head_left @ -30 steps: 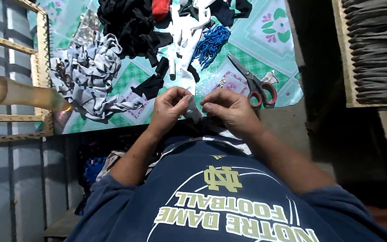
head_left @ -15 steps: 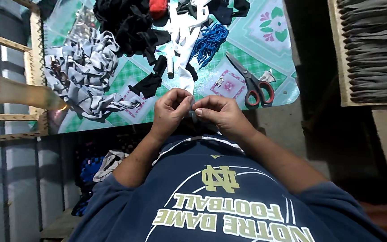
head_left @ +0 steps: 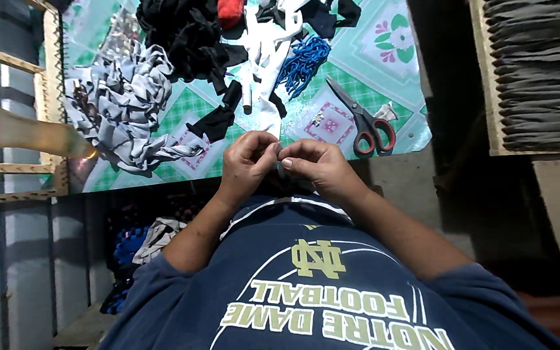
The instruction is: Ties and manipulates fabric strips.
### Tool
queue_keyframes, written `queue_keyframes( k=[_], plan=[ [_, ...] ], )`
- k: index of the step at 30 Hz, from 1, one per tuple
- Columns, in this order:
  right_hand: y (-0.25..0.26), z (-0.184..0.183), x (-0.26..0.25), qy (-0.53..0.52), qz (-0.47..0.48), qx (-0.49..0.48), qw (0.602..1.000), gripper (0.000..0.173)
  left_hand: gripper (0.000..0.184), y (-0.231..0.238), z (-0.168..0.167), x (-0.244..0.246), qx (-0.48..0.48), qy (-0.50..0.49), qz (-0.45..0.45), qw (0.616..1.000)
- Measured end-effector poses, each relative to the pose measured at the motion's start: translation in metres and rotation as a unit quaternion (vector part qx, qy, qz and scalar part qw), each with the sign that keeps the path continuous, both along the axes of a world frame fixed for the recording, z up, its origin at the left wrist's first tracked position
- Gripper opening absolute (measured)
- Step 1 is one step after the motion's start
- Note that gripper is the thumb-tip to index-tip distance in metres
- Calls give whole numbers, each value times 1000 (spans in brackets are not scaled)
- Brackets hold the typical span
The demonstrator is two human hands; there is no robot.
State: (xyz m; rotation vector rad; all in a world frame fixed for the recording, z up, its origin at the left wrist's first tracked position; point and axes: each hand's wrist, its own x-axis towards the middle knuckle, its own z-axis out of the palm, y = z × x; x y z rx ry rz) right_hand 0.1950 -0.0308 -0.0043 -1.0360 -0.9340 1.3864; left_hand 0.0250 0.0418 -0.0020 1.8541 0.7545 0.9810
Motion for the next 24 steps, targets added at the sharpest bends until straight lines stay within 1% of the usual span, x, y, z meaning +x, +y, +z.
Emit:
queue_keyframes(
  k=[14, 24],
  plan=[
    [1, 2, 2, -6, 5, 8, 1000, 12, 11, 1, 0, 1, 5, 1, 7, 1000],
    [2, 0, 2, 3, -7, 12, 1000, 11, 12, 1, -2, 2, 45, 12, 10, 999]
  ],
)
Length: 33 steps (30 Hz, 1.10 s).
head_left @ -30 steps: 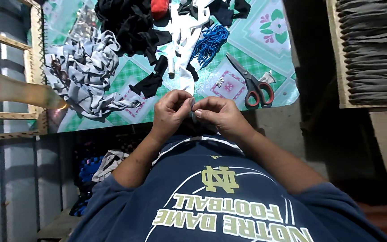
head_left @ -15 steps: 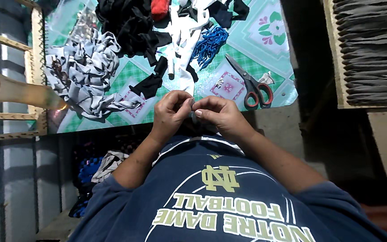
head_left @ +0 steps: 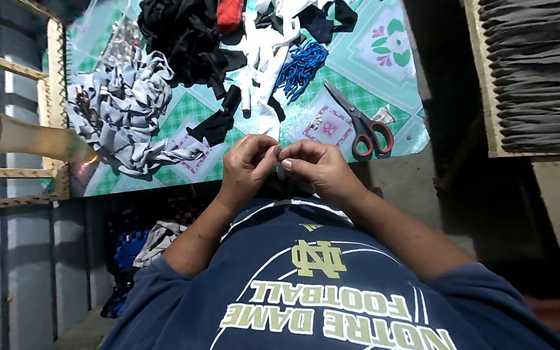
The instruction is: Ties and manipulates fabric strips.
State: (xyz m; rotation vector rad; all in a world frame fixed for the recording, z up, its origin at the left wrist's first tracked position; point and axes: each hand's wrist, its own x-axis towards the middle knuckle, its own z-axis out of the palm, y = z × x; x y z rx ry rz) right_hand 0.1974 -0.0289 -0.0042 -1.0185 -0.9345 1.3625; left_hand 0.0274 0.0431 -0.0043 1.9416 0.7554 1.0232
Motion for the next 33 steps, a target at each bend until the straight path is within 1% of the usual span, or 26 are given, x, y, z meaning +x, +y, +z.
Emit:
queue_keyframes(
  k=[5, 11, 16, 21, 25, 28, 31, 33],
  plan=[
    [-1, -1, -1, -9, -17, 0, 1000, 9, 14, -1, -1, 1, 14, 13, 8, 1000],
    [-4, 1, -1, -46, -18, 3, 999, 7, 12, -2, -2, 0, 17, 23, 7, 1000],
    [-4, -1, -3, -52, -51, 14, 997, 7, 10, -3, -2, -1, 41, 36, -5, 998],
    [-3, -2, -3, -89, -82, 61, 991, 14, 10, -3, -3, 0, 39, 44, -6, 998],
    [2, -7, 2, -100, -80, 52, 990, 10, 10, -3, -3, 0, 20, 31, -10, 999],
    [5, -10, 5, -104, -65, 44, 991, 17, 9, -3, -2, 1, 6, 29, -18, 999],
    [5, -9, 6, -84, -49, 54, 994, 9, 11, -5, -4, 2, 10, 34, -29, 999],
    [5, -7, 9, -106, -46, 51, 992, 4, 14, -6, -5, 1, 22, 51, -37, 998]
  ],
)
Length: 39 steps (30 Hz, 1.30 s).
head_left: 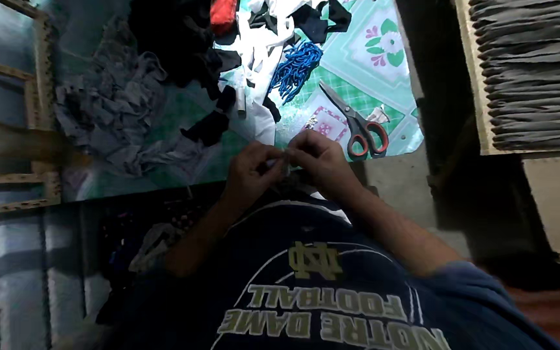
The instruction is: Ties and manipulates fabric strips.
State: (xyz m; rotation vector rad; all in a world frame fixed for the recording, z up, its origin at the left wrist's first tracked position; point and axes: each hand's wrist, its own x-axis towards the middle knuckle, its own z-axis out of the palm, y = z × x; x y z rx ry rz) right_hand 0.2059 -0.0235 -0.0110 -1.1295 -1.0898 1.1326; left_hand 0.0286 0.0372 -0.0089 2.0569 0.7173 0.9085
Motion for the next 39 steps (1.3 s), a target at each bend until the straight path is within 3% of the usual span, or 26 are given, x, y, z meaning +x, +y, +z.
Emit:
queue_keyframes(
  k=[6, 11, 18, 25, 29, 32, 37, 39],
  plan=[
    [6, -2, 15, 12, -47, 7, 999, 8, 12, -4, 3, 0, -100, -32, -25, 994],
    [3, 1, 16, -4, 11, -47, 999, 21, 9, -3, 7, 0, -127, -30, -2, 991],
    [0, 5, 9, -17, 41, 4, 999, 4, 13, -2, -2, 1, -75, -37, -24, 996],
    [2, 0, 3, -53, -1, 7, 999, 12, 10, -3, -1, 1, -77, -29, -33, 996],
    [11, -3, 15, 113, -54, 3, 992, 18, 11, -2, -1, -1, -109, -42, -36, 992],
    [6, 4, 25, 186, -27, 13, 982, 17, 11, 1, -3, -4, -97, -45, -26, 994],
    [-2, 7, 30, 46, 12, 46, 998, 6, 8, 4, 0, -1, -73, -29, 11, 997],
    [-3, 8, 29, -49, 6, 51, 998, 12, 8, 4, 0, -1, -76, -33, 13, 996]
  ],
)
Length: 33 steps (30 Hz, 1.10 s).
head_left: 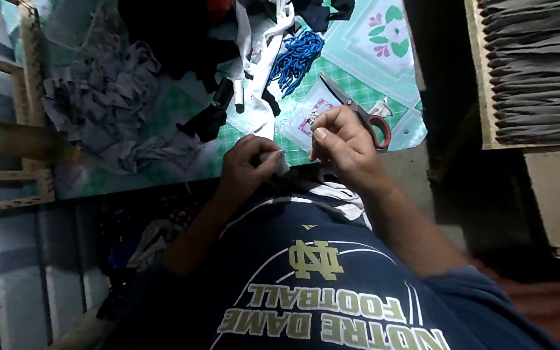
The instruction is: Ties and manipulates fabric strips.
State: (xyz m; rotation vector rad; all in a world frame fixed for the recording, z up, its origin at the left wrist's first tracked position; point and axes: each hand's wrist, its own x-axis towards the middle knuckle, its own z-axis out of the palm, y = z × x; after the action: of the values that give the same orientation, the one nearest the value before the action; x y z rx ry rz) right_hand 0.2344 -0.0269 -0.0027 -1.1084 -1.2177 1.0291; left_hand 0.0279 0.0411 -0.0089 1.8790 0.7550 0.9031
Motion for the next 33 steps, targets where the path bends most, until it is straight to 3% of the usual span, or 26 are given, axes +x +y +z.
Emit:
queue_keyframes(
  k=[2, 6, 11, 14, 16, 19, 23, 33],
  plan=[
    [-1, -2, -2, -58, -5, 14, 998, 21, 10, 1, -2, -1, 3, -8, -4, 1000],
    [0, -8, -5, -142, -23, 84, 986, 22, 12, 0, 0, -4, -11, 2, 2, 1000],
    [-3, -12, -11, -270, -15, 142, 952, 23, 7, 0, 18, -2, -192, 30, 7, 981],
    [-2, -20, -14, -325, -40, 200, 923, 24, 7, 1, 18, 0, -284, -1, 10, 959],
    [0, -25, -16, -344, -59, 239, 906, 24, 8, 1, 12, 0, -310, -50, -4, 949],
    [2, -27, -21, -376, -94, 272, 881, 18, 6, -1, 15, 0, -316, -19, -4, 949],
    [1, -27, -22, -384, -111, 289, 870, 12, 7, -2, 14, 0, -321, -35, -15, 946],
    [5, -26, -16, -327, -124, 287, 892, 15, 6, -1, 6, -2, -308, -89, -53, 946]
  ],
)
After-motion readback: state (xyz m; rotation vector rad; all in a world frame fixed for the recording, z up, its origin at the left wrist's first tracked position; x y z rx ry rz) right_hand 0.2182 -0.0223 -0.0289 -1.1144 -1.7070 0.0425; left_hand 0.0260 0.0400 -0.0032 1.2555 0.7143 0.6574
